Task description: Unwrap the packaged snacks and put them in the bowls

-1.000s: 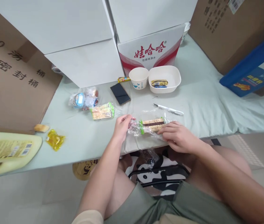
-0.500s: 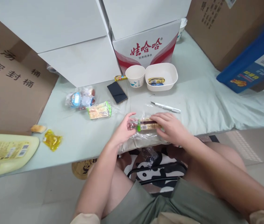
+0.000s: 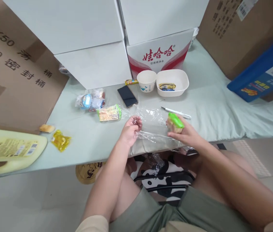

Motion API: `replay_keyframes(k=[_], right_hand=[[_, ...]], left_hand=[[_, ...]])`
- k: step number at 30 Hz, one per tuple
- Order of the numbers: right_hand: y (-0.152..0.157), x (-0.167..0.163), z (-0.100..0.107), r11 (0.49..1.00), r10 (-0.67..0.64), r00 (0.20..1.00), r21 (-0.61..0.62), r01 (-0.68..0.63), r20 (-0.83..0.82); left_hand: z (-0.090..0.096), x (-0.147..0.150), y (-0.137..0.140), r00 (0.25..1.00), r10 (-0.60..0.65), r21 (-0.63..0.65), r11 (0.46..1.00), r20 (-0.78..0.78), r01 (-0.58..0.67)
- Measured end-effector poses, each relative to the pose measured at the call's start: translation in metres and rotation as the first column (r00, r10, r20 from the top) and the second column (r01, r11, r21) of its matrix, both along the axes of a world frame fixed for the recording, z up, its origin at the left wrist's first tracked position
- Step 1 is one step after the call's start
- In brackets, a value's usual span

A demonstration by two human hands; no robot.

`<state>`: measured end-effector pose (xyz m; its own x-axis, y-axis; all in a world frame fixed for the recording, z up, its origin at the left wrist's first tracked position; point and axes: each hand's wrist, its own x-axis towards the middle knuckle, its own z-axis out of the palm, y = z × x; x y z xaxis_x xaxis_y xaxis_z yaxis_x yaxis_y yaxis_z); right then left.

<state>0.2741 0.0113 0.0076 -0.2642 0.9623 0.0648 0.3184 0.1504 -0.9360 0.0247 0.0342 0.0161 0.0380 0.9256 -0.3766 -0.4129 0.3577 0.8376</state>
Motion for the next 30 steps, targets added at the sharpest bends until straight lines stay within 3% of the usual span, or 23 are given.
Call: replay_keyframes(k=[4,8,10,12,15,19,21,23,26,28,30], right_hand=[[-0.008,0.007,-0.005,0.943,-0.332,0.927,-0.061,0.327,-0.175],[0.001,0.019,0.007,0.812,-0.518,0.82,0.164,0.561,-0.243],[0.02,0.027,0.027,0.757,-0.561,0.815,0.31,0.575,-0.144],[0.05,0.031,0.053,0.792,-0.526,0.842,0.429,0.434,0.119],[0.108,0.027,0.083,0.818,-0.489,0.719,0.546,0.181,0.494],[0.178,0.011,0.091,0.912,-0.391,0.47,0.402,0.082,0.791],[0.198,0.002,0.086,0.945,-0.325,0.402,0.315,0.092,0.856],[0.202,-0.006,0.078,0.945,-0.325,0.439,0.276,0.174,0.838],[0.168,-0.012,0.065,0.904,-0.428,0.619,0.323,0.281,0.659],[0.123,-0.01,0.055,0.888,-0.427,0.731,0.4,0.227,0.532],[0.069,-0.006,0.042,0.9,-0.304,0.817,0.429,0.079,0.489]], left_hand=[[0.002,-0.001,0.005,0.999,0.046,-0.05,0.998,-0.002,-0.046],[0.002,-0.005,0.007,0.998,0.058,-0.034,0.998,-0.021,-0.059],[0.0,-0.007,0.008,0.996,0.086,-0.02,0.996,-0.026,-0.087],[-0.002,-0.008,0.009,0.996,0.084,0.005,0.996,-0.025,-0.084],[-0.003,-0.009,0.01,0.998,0.048,0.022,0.999,-0.036,-0.047],[-0.003,-0.009,0.01,0.997,0.045,-0.013,0.999,-0.057,-0.046],[-0.002,-0.01,0.01,0.998,0.046,-0.021,0.999,-0.052,-0.047],[-0.002,-0.011,0.009,0.998,0.04,-0.024,0.999,-0.05,-0.042],[0.001,-0.013,0.007,0.998,0.048,-0.046,0.998,-0.031,-0.05],[0.005,-0.014,0.005,0.998,0.069,-0.076,0.995,0.001,-0.069],[0.01,-0.015,0.002,0.996,0.081,-0.105,0.991,0.035,-0.077]])
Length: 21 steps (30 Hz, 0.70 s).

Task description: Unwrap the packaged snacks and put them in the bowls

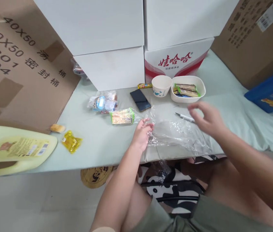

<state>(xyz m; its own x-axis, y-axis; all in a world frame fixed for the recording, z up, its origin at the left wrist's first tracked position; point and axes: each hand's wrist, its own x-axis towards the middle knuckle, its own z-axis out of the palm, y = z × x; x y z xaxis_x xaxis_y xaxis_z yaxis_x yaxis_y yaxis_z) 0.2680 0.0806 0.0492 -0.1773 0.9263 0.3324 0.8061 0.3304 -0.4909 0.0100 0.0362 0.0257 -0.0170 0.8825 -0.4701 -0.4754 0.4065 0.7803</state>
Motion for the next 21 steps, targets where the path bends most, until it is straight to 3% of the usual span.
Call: replay_keyframes(k=[4,7,9,12,14,16,18,19,21], right_hand=[[-0.079,0.013,-0.032,0.942,0.335,0.938,-0.06,-0.331,0.085],[-0.101,0.027,-0.056,0.927,0.375,0.9,-0.113,-0.358,0.222],[-0.105,0.036,-0.067,0.945,0.323,0.915,-0.124,-0.301,0.242],[-0.104,0.045,-0.075,0.959,0.271,0.946,-0.13,-0.251,0.175],[-0.103,0.046,-0.073,0.958,0.274,0.955,-0.116,-0.261,0.114],[-0.102,0.046,-0.068,0.962,0.262,0.964,-0.087,-0.258,0.036],[-0.102,0.046,-0.061,0.976,0.202,0.977,-0.071,-0.207,-0.072],[-0.102,0.046,-0.057,0.984,0.153,0.98,-0.07,-0.163,-0.124],[-0.103,0.046,-0.051,0.996,0.034,0.979,-0.079,-0.051,-0.199]], left_hand=[[0.001,0.0,-0.003,0.999,-0.011,-0.001,1.0,-0.038,0.011],[-0.008,-0.004,-0.002,0.951,0.026,0.098,0.995,-0.308,0.005],[-0.015,-0.008,-0.002,0.85,0.089,0.195,0.981,-0.52,0.017],[-0.016,-0.012,-0.009,0.632,0.231,0.341,0.938,-0.74,0.056],[-0.009,-0.011,-0.018,0.511,0.252,0.413,0.882,-0.822,0.229],[-0.001,-0.006,-0.029,0.44,0.117,0.363,0.766,-0.89,0.531],[0.002,0.0,-0.038,0.387,-0.078,0.256,0.629,-0.919,0.734],[0.002,0.002,-0.041,0.383,-0.15,0.225,0.597,-0.912,0.77],[-0.002,0.004,-0.043,0.436,-0.209,0.227,0.618,-0.875,0.753]])
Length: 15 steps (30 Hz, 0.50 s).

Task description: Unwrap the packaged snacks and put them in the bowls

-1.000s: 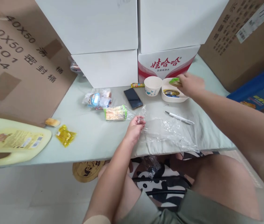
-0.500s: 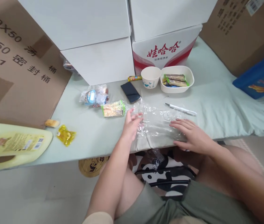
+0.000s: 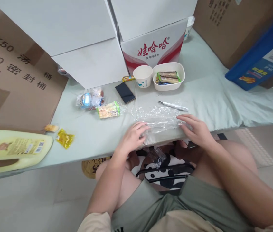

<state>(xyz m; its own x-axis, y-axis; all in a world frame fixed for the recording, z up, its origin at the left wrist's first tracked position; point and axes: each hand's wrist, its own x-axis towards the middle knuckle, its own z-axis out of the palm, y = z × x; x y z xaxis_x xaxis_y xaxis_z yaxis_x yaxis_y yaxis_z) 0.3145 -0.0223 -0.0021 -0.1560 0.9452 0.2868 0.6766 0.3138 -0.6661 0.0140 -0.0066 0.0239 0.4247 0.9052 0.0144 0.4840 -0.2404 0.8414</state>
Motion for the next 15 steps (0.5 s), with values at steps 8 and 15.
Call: replay_keyframes(k=[8,15], right_hand=[[-0.001,0.003,0.007,0.996,-0.067,0.979,-0.065,0.055,-0.193],[0.003,-0.002,0.01,0.92,-0.323,0.803,-0.365,0.142,-0.502]], left_hand=[[-0.006,-0.023,0.016,0.892,0.343,-0.185,0.936,0.295,-0.299],[0.001,-0.042,0.019,0.889,0.217,-0.475,0.88,0.405,0.002]])
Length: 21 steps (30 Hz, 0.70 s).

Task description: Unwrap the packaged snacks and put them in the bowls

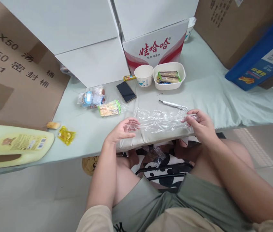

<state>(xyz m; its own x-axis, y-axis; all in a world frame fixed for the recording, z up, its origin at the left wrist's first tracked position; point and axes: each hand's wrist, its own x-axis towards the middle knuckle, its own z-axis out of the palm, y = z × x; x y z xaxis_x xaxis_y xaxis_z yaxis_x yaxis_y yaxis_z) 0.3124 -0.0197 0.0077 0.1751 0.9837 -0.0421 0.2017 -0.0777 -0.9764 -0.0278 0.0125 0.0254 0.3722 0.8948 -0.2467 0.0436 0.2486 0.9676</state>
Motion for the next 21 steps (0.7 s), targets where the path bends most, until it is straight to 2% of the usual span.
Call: replay_keyframes(k=[2,3,5,9,12,15,18,21], right_hand=[[0.002,-0.002,-0.002,0.998,-0.058,0.998,-0.034,0.057,-0.017],[0.003,-0.002,-0.004,0.996,-0.085,0.996,-0.036,0.084,-0.011],[0.005,-0.002,-0.008,0.989,-0.143,0.99,-0.034,0.143,0.019],[0.007,-0.003,-0.016,0.976,-0.217,0.975,0.011,0.217,0.051],[0.007,-0.008,-0.018,0.978,-0.13,0.99,0.155,0.136,-0.05],[0.007,-0.016,-0.016,0.974,-0.035,0.993,0.217,0.059,-0.111],[0.006,-0.023,-0.013,0.987,-0.059,0.992,0.139,0.075,-0.114],[0.006,-0.024,-0.01,0.996,-0.09,0.996,0.021,0.09,-0.005]], left_hand=[[0.0,0.002,-0.001,0.996,-0.078,-0.019,0.997,-0.048,0.077],[-0.002,0.004,-0.002,0.994,-0.065,-0.01,0.998,-0.087,0.064],[-0.006,0.01,-0.001,0.99,0.021,0.026,1.0,-0.139,-0.018],[-0.016,0.02,0.003,0.969,0.226,0.147,0.966,-0.099,-0.211],[-0.018,0.026,0.007,0.928,0.371,0.21,0.91,-0.029,-0.358],[-0.018,0.033,0.011,0.853,0.521,0.131,0.846,-0.005,-0.516],[-0.019,0.035,0.013,0.809,0.579,0.163,0.812,-0.106,-0.56],[-0.022,0.034,0.015,0.776,0.578,0.254,0.813,-0.252,-0.523]])
